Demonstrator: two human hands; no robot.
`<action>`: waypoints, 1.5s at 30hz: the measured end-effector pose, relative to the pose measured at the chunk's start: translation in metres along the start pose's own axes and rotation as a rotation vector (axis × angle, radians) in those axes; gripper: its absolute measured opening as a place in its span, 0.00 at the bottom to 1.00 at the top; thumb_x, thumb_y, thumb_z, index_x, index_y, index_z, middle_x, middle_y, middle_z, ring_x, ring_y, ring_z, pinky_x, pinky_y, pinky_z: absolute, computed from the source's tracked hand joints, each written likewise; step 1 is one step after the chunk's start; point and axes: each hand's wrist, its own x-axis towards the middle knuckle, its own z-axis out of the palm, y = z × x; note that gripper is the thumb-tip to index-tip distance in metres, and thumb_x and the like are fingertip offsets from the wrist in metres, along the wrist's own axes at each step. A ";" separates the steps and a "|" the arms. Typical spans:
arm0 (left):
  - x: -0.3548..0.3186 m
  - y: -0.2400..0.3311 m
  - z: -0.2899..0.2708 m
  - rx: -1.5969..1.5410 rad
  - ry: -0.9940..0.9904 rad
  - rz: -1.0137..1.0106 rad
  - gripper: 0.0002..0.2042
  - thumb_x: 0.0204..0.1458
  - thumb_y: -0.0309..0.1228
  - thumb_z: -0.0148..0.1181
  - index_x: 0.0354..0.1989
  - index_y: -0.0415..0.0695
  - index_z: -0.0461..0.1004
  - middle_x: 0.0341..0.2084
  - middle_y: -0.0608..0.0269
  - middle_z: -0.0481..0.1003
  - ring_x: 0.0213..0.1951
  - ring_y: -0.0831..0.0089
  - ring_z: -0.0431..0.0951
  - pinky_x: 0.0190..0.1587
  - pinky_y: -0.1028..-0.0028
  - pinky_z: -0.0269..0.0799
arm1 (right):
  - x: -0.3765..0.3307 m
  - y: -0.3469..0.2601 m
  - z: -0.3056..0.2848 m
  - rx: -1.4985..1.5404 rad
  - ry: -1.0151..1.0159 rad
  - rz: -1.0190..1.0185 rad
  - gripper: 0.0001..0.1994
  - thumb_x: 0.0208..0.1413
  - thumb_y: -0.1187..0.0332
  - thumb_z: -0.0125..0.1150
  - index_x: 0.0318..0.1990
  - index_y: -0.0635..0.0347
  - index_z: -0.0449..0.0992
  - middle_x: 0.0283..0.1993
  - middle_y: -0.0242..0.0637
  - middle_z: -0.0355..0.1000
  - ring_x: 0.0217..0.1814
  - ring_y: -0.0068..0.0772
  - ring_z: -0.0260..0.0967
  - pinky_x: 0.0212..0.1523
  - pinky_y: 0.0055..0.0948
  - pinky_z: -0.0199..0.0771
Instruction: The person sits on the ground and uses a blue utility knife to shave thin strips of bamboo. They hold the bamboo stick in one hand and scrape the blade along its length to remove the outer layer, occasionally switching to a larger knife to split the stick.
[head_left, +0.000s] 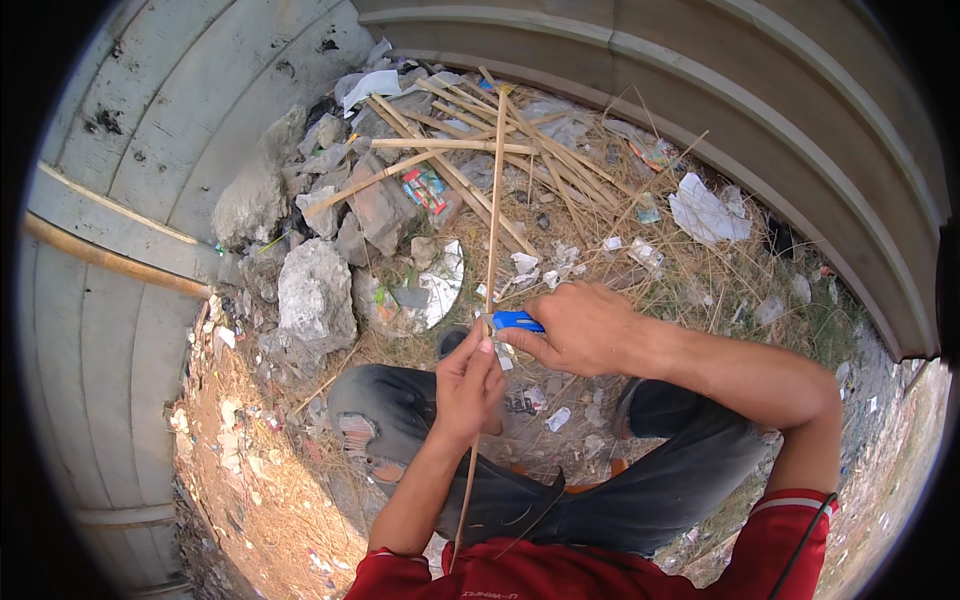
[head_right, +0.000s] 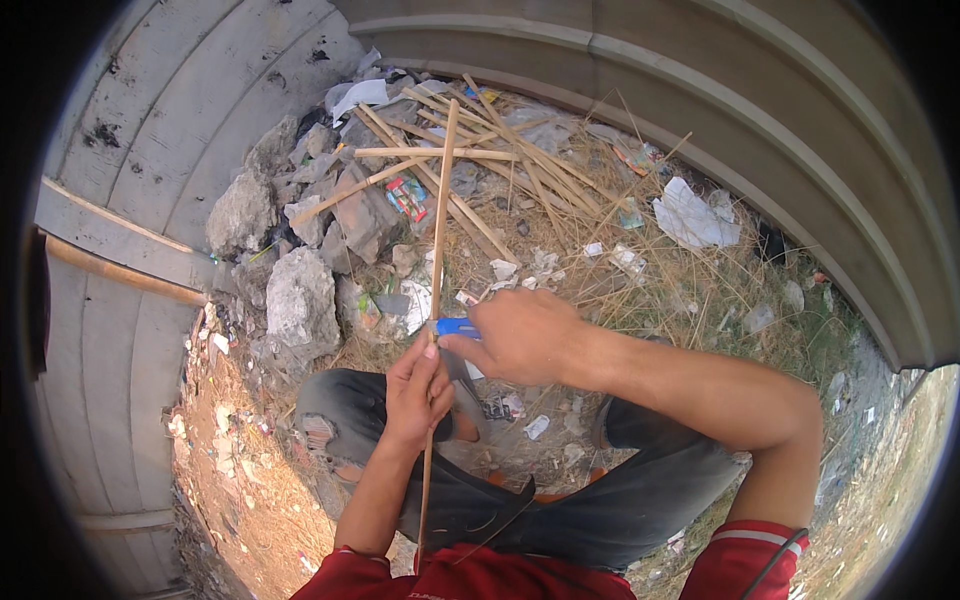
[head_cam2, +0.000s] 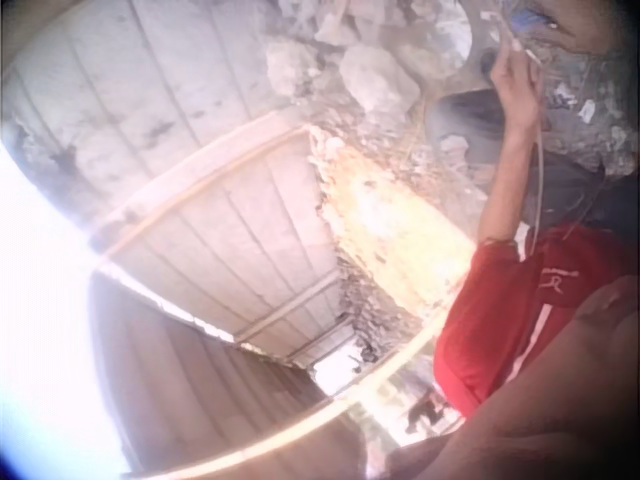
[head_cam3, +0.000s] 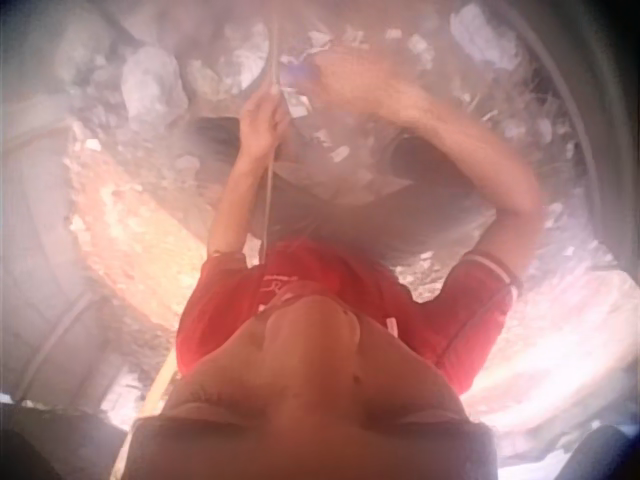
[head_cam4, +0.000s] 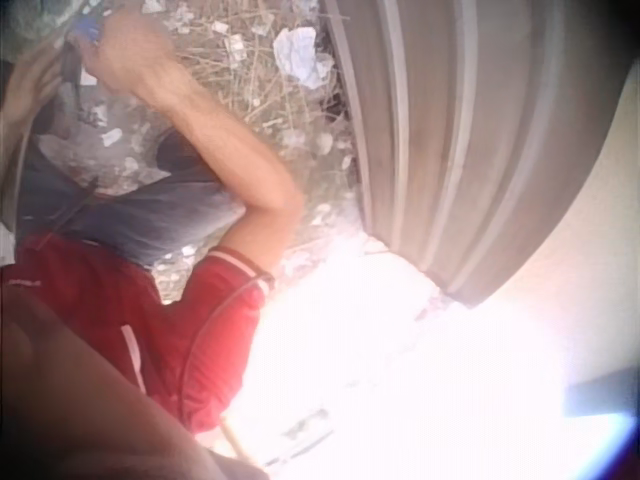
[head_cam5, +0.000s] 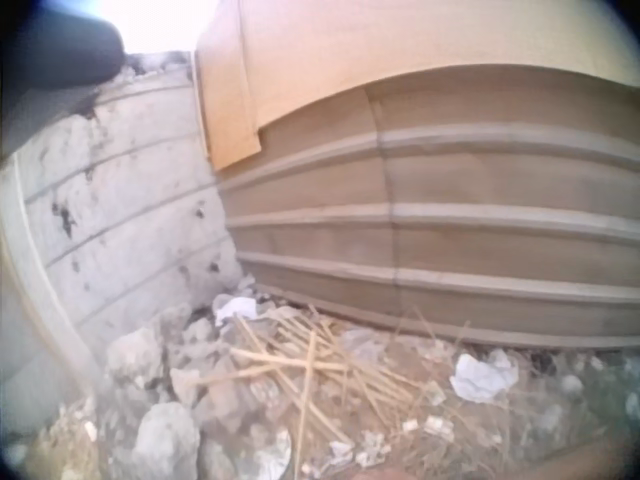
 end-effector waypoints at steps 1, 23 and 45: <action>-0.003 0.001 0.000 -0.007 0.006 -0.010 0.22 0.70 0.29 0.46 0.71 0.43 0.61 0.17 0.79 0.54 0.16 0.89 0.51 0.19 0.83 0.47 | 0.003 0.002 0.004 -0.002 0.053 -0.007 0.29 0.66 0.46 0.50 0.31 0.69 0.80 0.26 0.59 0.75 0.35 0.63 0.77 0.40 0.55 0.76; -0.011 -0.010 -0.013 0.085 -0.035 -0.053 0.24 0.69 0.30 0.49 0.72 0.41 0.59 0.19 0.81 0.54 0.19 0.89 0.51 0.20 0.82 0.46 | 0.044 0.064 -0.033 -0.141 0.326 0.120 0.31 0.64 0.38 0.49 0.31 0.61 0.80 0.27 0.54 0.76 0.35 0.61 0.75 0.39 0.55 0.73; -0.015 -0.012 -0.008 0.199 -0.174 0.029 0.25 0.69 0.27 0.48 0.73 0.39 0.56 0.17 0.79 0.58 0.17 0.89 0.54 0.20 0.81 0.49 | 0.014 0.129 -0.087 0.601 0.597 0.340 0.27 0.60 0.40 0.61 0.32 0.61 0.78 0.17 0.24 0.59 0.21 0.20 0.57 0.24 0.29 0.57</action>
